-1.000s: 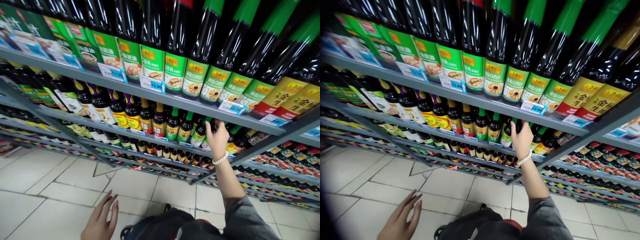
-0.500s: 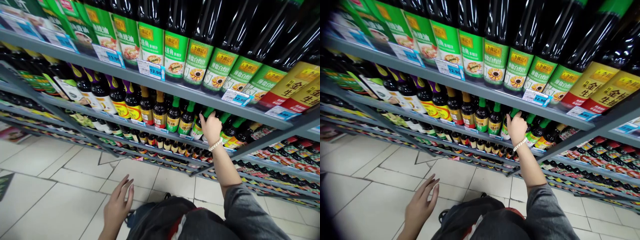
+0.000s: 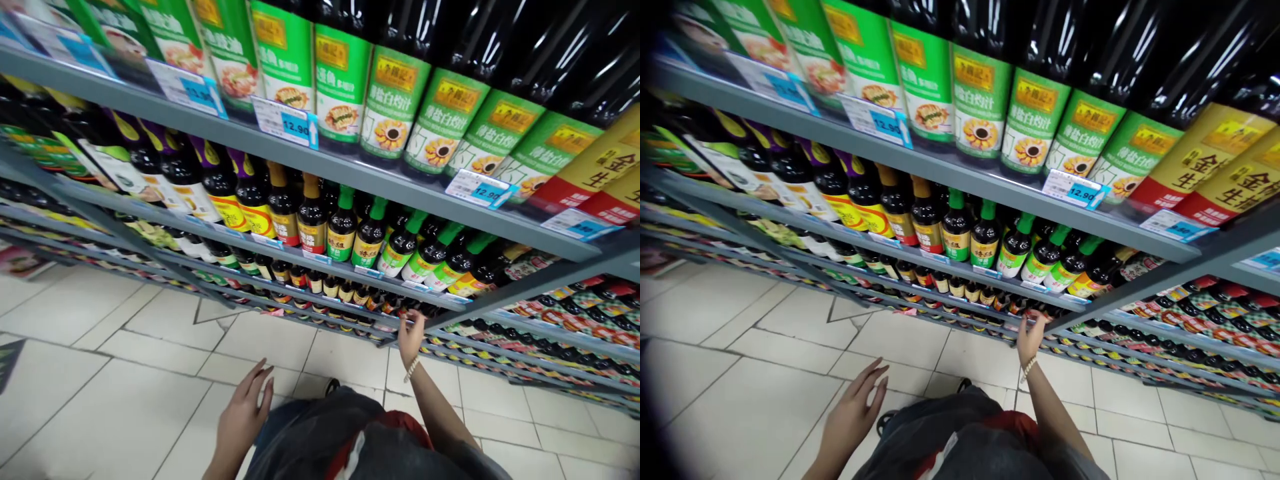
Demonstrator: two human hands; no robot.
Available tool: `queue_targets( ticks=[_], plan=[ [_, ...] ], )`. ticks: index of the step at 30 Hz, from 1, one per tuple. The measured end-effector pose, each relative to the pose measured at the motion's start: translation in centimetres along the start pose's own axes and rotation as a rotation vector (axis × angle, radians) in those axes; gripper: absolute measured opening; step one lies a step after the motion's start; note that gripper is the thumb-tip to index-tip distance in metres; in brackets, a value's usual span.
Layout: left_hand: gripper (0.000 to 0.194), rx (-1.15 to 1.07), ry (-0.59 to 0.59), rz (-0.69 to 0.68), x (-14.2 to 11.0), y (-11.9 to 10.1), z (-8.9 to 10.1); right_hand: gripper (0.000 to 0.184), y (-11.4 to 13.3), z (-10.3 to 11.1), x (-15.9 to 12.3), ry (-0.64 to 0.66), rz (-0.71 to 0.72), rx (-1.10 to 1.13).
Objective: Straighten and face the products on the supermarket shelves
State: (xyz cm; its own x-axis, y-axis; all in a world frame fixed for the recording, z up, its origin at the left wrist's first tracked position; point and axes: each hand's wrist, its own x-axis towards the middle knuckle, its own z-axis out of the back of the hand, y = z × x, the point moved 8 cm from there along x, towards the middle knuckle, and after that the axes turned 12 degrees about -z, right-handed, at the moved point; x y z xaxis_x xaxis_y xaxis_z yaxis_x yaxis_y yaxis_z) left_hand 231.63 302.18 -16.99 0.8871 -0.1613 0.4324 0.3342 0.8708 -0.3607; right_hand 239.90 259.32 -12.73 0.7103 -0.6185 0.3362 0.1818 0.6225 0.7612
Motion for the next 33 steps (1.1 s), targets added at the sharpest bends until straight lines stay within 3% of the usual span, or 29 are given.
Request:
queue_targets(
  ticks=[2, 4, 9, 12, 15, 18, 23, 28, 33],
  plan=[
    [0.031, -0.086, 0.092, -0.069, 1.3, -0.9, -3.1, 0.028, -2.4, -1.1, -0.4, 0.019, 0.0, -0.052],
    [0.033, -0.191, 0.207, -0.134, 3.3, -2.9, -6.6, 0.036, -3.1, -1.4, 0.0, 0.022, 0.013, -0.112],
    [0.042, -0.464, 0.418, -0.291, 9.5, -11.4, -14.1, 0.043, -3.3, -2.4, 2.9, 0.144, -0.038, -0.354],
    [0.055, -0.552, 0.4, -0.398, 13.9, -16.5, -16.4, 0.042, -3.4, -3.8, 5.0, 0.249, -0.058, -0.422],
    [0.063, -0.514, 0.331, -0.43, 18.5, -19.3, -17.8, 0.036, -3.5, -5.5, 6.7, 0.37, -0.056, -0.485],
    [0.056, -0.37, 0.375, -0.407, 22.0, -20.1, -19.8, 0.028, -3.4, -7.0, 7.7, 0.479, -0.042, -0.548],
    [0.039, -0.306, 0.47, -0.434, 25.5, -20.3, -22.4, 0.034, -3.3, -8.1, 8.3, 0.563, -0.027, -0.64],
    [0.044, -0.3, 0.471, -0.453, 27.8, -20.3, -23.1, 0.037, -2.9, -8.6, 8.4, 0.556, -0.025, -0.7],
    [0.044, -0.286, 0.466, -0.441, 28.1, -20.2, -23.3, 0.036, -2.1, -9.3, 8.3, 0.551, -0.018, -0.736]
  ],
)
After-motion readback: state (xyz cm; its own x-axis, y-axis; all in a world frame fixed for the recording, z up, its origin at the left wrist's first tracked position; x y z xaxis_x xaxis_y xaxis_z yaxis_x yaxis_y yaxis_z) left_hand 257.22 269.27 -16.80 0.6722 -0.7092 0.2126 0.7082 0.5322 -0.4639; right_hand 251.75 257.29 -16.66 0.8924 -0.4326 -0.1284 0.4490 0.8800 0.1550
